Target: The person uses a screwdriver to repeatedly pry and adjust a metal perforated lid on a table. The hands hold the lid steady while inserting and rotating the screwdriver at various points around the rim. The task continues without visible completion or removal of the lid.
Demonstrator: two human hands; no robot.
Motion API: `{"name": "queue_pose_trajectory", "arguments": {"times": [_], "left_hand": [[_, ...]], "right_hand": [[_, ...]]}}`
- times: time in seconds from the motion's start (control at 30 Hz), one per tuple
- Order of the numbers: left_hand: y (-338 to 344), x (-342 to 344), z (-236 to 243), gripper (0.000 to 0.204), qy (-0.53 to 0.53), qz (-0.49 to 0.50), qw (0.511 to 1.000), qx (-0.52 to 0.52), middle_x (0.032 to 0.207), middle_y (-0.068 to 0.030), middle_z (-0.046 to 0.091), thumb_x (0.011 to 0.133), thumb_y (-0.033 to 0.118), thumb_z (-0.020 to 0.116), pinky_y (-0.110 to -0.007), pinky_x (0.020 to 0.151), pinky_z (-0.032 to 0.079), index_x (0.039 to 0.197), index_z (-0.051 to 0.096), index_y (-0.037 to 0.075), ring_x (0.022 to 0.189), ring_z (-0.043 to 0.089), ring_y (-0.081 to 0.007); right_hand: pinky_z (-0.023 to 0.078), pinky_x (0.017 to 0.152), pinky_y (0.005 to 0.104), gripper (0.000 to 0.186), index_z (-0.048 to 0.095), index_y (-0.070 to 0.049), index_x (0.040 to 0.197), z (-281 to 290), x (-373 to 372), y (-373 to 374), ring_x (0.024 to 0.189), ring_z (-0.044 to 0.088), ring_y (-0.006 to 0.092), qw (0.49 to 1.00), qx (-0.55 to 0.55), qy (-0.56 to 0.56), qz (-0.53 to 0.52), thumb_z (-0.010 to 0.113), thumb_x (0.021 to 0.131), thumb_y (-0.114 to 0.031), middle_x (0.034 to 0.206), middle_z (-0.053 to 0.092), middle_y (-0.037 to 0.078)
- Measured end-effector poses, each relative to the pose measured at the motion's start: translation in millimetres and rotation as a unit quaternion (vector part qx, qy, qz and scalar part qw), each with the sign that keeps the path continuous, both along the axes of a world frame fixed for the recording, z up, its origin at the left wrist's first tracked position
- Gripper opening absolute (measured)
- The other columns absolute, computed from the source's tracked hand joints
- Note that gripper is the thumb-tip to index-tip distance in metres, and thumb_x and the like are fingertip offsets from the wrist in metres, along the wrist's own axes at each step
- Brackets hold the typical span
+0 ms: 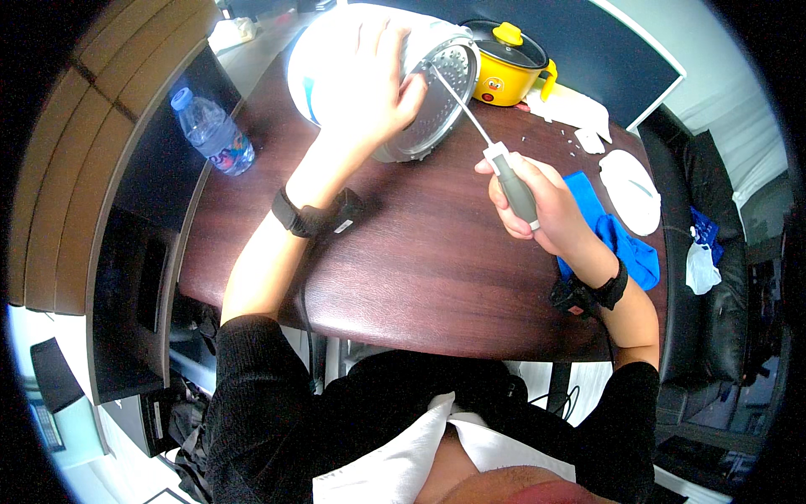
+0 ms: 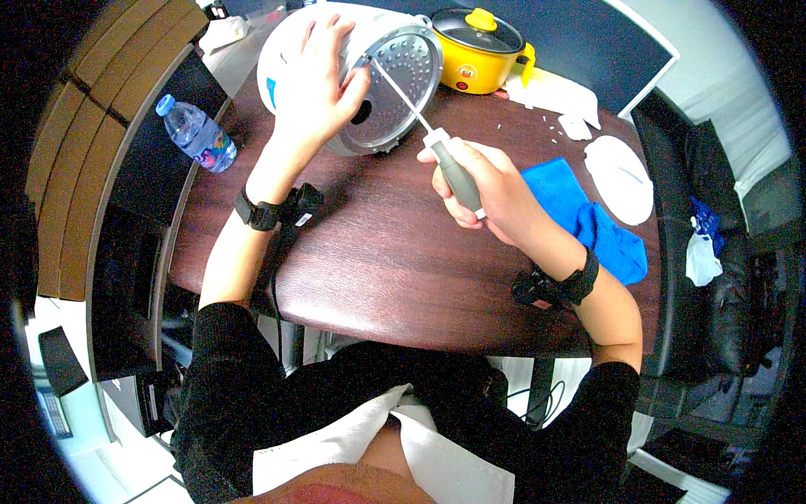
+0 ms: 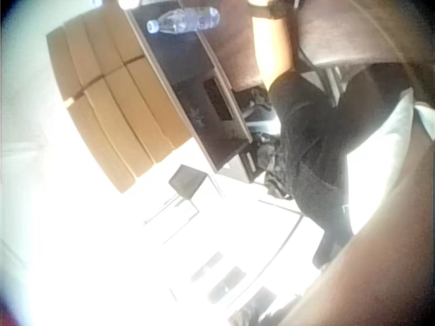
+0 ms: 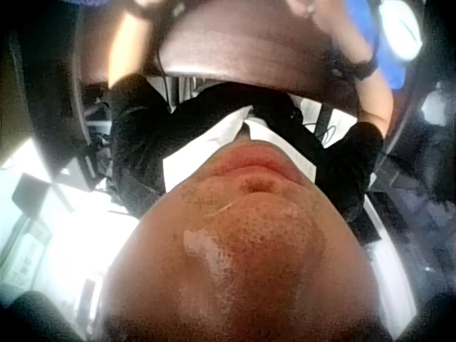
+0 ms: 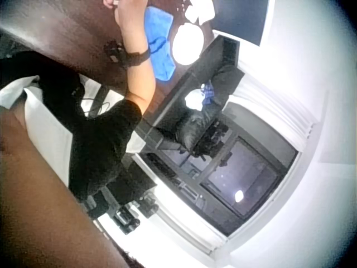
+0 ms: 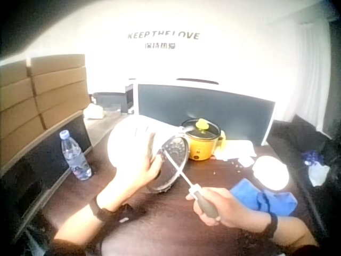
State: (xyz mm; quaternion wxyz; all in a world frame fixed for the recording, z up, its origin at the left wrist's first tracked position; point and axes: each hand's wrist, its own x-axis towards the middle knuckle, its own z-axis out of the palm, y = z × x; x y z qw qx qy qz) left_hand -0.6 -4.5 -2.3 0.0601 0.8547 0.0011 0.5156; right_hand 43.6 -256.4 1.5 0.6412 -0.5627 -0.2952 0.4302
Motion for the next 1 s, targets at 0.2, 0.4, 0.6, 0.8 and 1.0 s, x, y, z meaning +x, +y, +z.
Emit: {"name": "queue_pose_trajectory", "arguments": {"times": [0.2,0.4,0.6,0.8,1.0], "left_hand": [[1.2,-0.5,-0.2,0.055,0.007,0.004,1.000,0.000,0.134,-0.0214,0.050,0.078,0.026,0.063,-0.057,0.106,0.027,0.128,0.048,0.008,0.128,0.040,-0.0444],[2.2,0.6,-2.0,0.055,-0.004,0.003,1.000,0.003,0.135,-0.0199,0.050,0.079,0.027,0.064,-0.059,0.105,0.027,0.128,0.048,0.009,0.129,0.040,-0.0434],[0.6,0.7,-0.8,0.055,-0.001,0.010,1.000,0.004,0.135,-0.0194,0.049,0.079,0.027,0.064,-0.059,0.104,0.027,0.128,0.048,0.010,0.128,0.041,-0.0430],[-2.1,-1.3,1.2,0.056,0.012,0.042,0.999,0.030,0.136,-0.0200,0.048,0.079,0.027,0.064,-0.059,0.104,0.027,0.129,0.047,0.009,0.129,0.040,-0.0445],[-8.1,-12.8,6.3,0.058,0.053,0.032,0.998,0.001,0.134,-0.0259,0.046,0.079,0.020,0.062,-0.053,0.106,0.029,0.130,0.045,0.000,0.127,0.039,-0.0438]], "right_hand": [[0.030,0.035,0.0204,0.040,0.053,0.004,0.114,3.0,-3.3,1.9,0.040,0.038,0.0057,1.000,-0.012,0.006,-0.014,0.029,0.104,-0.028,0.068,0.049,0.004],[0.029,0.035,0.0211,0.042,0.055,0.003,0.112,-0.1,-1.6,1.6,0.041,0.040,0.0070,1.000,0.014,0.018,0.004,0.035,0.103,-0.033,0.069,0.051,0.004],[0.028,0.035,0.0212,0.043,0.055,0.003,0.113,-1.1,0.7,0.6,0.041,0.038,0.0065,1.000,0.005,0.028,-0.003,0.035,0.103,-0.034,0.070,0.051,0.004],[0.026,0.034,0.0212,0.039,0.056,0.000,0.113,3.9,1.1,-0.9,0.041,0.037,0.0062,0.999,-0.002,0.035,0.006,0.038,0.102,-0.032,0.070,0.051,0.003],[0.024,0.034,0.0214,0.040,0.057,-0.001,0.111,28.5,7.2,-4.9,0.041,0.036,0.0057,0.998,-0.055,-0.012,0.019,0.041,0.100,-0.035,0.070,0.050,0.002]]}}
